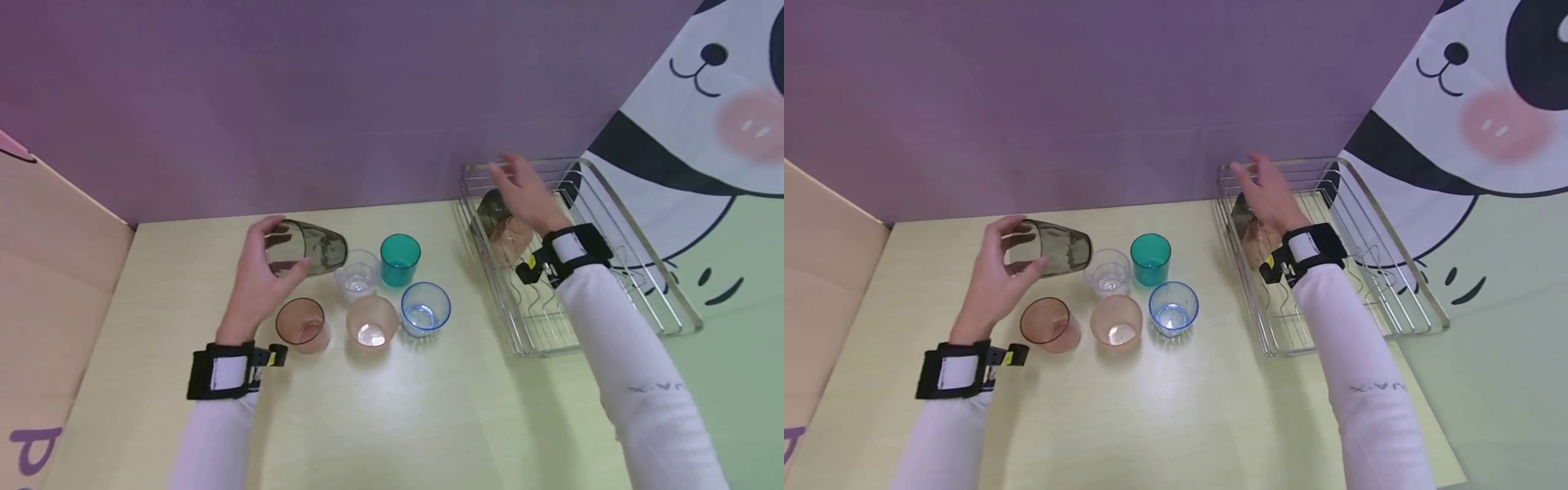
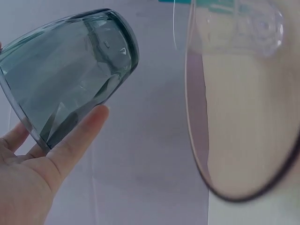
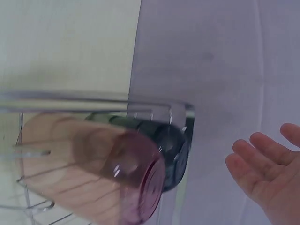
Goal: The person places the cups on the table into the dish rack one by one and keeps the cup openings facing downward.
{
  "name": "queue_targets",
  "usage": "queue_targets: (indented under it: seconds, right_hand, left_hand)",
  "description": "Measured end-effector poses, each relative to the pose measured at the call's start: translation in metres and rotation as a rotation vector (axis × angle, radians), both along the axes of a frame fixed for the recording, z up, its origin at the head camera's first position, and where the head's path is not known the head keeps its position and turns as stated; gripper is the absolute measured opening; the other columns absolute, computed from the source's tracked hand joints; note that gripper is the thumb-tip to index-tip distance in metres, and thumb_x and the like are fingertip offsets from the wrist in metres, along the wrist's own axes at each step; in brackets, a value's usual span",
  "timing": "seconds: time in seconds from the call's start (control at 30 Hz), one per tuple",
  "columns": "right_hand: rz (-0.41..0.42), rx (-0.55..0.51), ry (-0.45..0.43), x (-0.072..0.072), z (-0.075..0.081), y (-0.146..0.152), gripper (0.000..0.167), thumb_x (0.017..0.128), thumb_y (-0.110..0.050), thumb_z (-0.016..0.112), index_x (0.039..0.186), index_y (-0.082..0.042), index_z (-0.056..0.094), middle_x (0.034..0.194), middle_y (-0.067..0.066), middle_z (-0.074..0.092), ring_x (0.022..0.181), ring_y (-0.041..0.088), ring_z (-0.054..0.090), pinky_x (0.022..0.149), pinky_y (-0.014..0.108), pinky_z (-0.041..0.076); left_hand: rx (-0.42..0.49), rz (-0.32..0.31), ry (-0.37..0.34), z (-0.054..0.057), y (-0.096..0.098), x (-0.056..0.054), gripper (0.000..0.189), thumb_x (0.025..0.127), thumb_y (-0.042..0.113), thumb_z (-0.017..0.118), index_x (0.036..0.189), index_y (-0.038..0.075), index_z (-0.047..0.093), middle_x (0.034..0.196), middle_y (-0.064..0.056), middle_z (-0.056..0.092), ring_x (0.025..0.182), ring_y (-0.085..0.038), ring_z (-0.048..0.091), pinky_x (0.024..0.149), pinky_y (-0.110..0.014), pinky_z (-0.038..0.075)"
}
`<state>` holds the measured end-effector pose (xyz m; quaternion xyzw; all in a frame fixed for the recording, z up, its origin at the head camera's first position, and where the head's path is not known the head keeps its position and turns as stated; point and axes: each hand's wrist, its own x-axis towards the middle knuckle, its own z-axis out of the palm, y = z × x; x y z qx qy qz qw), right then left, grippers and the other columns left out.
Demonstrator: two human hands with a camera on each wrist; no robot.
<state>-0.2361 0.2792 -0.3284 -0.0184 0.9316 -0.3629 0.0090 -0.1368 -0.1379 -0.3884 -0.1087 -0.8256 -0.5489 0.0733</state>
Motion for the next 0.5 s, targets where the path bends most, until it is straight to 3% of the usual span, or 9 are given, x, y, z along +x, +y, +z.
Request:
queue_targets:
  seconds: [0.27,0.5]
  right_hand:
    - [0.061,-0.043,0.019,0.005,0.007,-0.019,0.070,0.103,-0.055,0.033,0.156,-0.011,0.021,0.156,0.022,0.034,0.141,0.042,0.038,0.117,0.057,0.031]
    - [0.113,-0.077,0.035,0.013,0.014,-0.029,0.068,0.103,-0.054,0.035,0.156,-0.014,0.021,0.157,0.020,0.034,0.142,0.040,0.036,0.118,0.057,0.028]
  left_hand:
    - [0.111,-0.090,-0.018,0.002,0.015,0.000,0.073,0.088,0.009,0.068,0.148,0.006,0.027,0.144,-0.014,0.039,0.132,-0.031,0.045,0.088,-0.017,0.054]
    - [0.158,-0.145,-0.001,0.005,0.028,0.003,0.075,0.086,0.007,0.069,0.147,0.007,0.026,0.146,-0.011,0.036,0.132,-0.026,0.044,0.092,-0.024,0.056]
